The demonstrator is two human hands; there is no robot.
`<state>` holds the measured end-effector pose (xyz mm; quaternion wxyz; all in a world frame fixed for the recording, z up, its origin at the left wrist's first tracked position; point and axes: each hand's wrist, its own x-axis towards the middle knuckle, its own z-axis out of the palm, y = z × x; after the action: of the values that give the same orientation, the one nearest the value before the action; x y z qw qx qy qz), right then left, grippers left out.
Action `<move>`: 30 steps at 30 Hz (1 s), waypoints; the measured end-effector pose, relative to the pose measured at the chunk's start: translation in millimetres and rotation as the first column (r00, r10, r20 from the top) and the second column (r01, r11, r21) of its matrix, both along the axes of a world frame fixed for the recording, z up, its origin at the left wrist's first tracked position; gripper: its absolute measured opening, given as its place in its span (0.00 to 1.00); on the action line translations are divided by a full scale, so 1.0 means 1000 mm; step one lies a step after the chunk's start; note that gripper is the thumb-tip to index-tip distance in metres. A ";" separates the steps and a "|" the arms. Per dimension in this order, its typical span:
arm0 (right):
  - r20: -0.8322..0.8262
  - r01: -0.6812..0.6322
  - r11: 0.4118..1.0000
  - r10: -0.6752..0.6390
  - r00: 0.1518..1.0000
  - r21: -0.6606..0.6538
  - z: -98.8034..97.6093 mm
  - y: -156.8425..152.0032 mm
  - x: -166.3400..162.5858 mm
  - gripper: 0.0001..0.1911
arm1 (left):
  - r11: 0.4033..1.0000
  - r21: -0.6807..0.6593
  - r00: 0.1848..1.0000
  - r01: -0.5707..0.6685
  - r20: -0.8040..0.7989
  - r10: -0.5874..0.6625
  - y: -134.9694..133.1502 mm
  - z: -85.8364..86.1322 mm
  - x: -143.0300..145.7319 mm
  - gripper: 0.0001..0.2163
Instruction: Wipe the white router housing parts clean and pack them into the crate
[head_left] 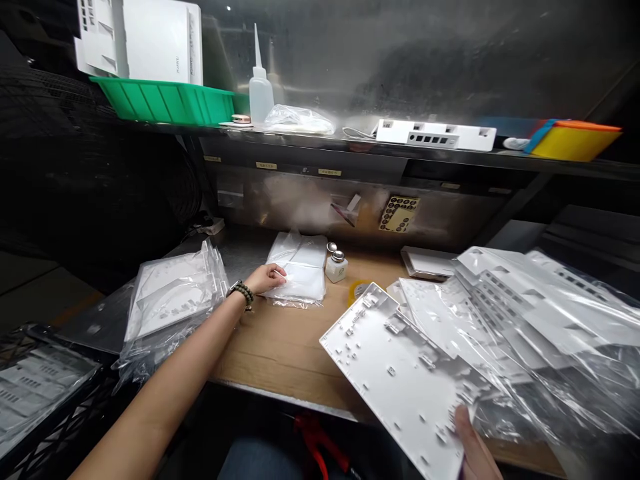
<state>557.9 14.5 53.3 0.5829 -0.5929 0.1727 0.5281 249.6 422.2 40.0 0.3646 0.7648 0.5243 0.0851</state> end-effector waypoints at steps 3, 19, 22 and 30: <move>0.023 -0.006 0.998 0.005 1.000 0.060 0.006 0.003 -0.004 0.56 | 0.998 0.060 0.999 -0.002 -0.040 0.005 -0.002 -0.001 0.001 0.11; 0.078 0.064 0.997 -0.068 0.995 0.045 0.006 0.007 -0.007 0.56 | 0.993 -0.110 0.990 0.038 0.141 -0.022 -0.030 0.013 0.026 0.15; 0.041 0.005 0.999 -0.006 0.999 0.038 0.006 0.015 -0.014 0.56 | 0.947 -0.282 0.948 0.152 0.311 -0.060 -0.052 0.014 0.038 0.19; -0.012 -0.297 0.886 0.322 0.947 0.355 0.008 0.091 -0.087 0.38 | 0.851 -0.354 0.828 0.388 0.540 -0.153 -0.124 -0.015 0.064 0.17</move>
<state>470.7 105.7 61.0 0.5805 -0.4812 0.0001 0.6569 313.8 298.3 25.3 0.6609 0.6800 0.3015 0.0995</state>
